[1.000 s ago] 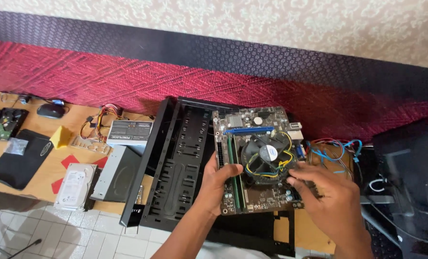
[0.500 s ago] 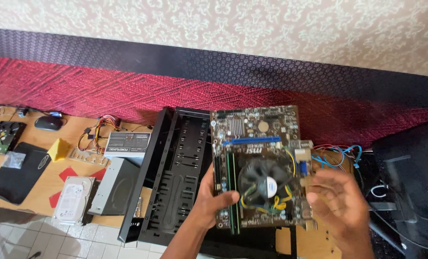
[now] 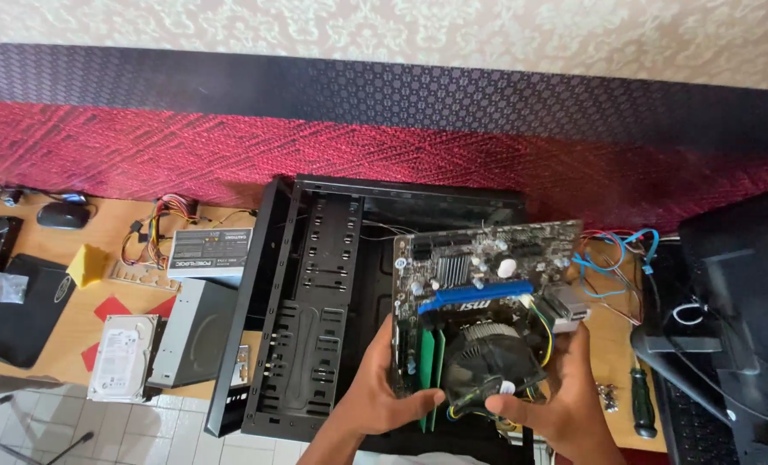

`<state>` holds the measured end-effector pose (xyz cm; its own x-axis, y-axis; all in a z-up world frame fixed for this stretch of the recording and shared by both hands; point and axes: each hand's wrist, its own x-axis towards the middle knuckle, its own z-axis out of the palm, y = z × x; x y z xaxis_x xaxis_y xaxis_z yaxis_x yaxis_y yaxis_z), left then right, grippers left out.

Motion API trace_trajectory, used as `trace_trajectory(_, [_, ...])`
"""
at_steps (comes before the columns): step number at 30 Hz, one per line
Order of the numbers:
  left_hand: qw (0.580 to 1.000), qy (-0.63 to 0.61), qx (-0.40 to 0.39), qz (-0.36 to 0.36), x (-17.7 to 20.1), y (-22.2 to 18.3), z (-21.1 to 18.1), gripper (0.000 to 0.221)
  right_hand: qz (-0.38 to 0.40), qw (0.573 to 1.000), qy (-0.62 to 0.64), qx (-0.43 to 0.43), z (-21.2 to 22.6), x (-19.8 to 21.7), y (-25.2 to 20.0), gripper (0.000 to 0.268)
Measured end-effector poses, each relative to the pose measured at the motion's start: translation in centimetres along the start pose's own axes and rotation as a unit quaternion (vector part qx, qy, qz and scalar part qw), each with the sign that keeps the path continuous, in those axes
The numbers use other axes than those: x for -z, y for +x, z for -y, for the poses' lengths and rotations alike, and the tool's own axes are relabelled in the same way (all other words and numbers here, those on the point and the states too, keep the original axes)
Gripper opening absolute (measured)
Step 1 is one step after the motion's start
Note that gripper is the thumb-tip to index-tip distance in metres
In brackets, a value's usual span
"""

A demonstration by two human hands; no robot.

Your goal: Installing a CPU fan and RAM modules onto a motherboard at a repair bench.

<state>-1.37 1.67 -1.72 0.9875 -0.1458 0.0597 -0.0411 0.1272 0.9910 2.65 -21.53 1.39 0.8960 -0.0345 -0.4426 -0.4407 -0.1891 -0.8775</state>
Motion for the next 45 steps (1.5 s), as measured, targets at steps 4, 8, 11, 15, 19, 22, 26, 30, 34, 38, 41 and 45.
trace_trajectory(4, [1.0, -0.002, -0.031, 0.003, -0.4, 0.4, -0.5, 0.091, -0.022, 0.996, 0.052, -0.067, 0.5, 0.0, -0.3, 0.115])
trace_trajectory(8, [0.999, -0.006, -0.039, 0.006, -0.5, 0.6, 0.0, 0.094, -0.028, 0.995, 0.079, -0.055, -0.5, 0.7, 0.0, 0.107])
trace_trajectory(11, [1.0, 0.003, -0.03, 0.003, -0.4, 0.3, 1.1, 0.097, -0.036, 0.995, 0.078, -0.05, 0.1, 0.5, -0.2, 0.116])
trace_trajectory(15, [0.998, -0.029, -0.05, 0.003, -0.6, 0.3, 0.8, 0.087, -0.03, 0.989, 0.141, -0.019, -3.6, 1.4, 0.9, 0.105])
trace_trajectory(19, [0.998, -0.024, -0.062, -0.003, -0.7, 0.1, 1.0, 0.09, -0.007, 0.989, 0.142, 0.033, -4.1, 1.6, 1.1, 0.125])
trace_trajectory(22, [0.998, -0.028, -0.058, -0.008, -0.9, 0.3, 0.8, 0.089, -0.006, 0.992, 0.118, 0.04, -6.2, 2.4, 1.8, 0.114])
trace_trajectory(26, [0.997, -0.037, -0.059, -0.02, -1.1, 0.3, 0.8, 0.085, -0.003, 0.995, 0.093, 0.027, -3.7, 1.6, 1.1, 0.109])
trace_trajectory(30, [0.998, -0.038, -0.04, -0.032, -1.5, -0.5, 1.3, 0.095, 0.015, 0.992, 0.114, 0.044, -4.1, 1.4, 1.0, 0.109])
trace_trajectory(34, [0.965, 0.065, 0.223, -0.118, -1.8, -2.6, 6.5, 0.154, -0.025, 0.995, 0.098, 0.021, -4.8, 1.1, 0.4, 0.107])
trace_trajectory(38, [0.968, 0.085, 0.202, -0.123, -1.8, -3.0, 7.7, 0.156, -0.026, 0.996, 0.069, 0.042, -6.8, 1.5, 0.5, 0.1])
trace_trajectory(41, [0.953, 0.091, 0.266, -0.116, -1.8, -3.5, 7.7, 0.164, 0.025, 0.993, 0.066, 0.096, -3.3, 0.4, -0.6, 0.129])
trace_trajectory(45, [0.955, 0.086, 0.25, -0.131, -2.2, -2.9, 5.8, 0.159, -0.023, 0.995, 0.093, -0.015, -3.0, 0.5, -0.4, 0.095])
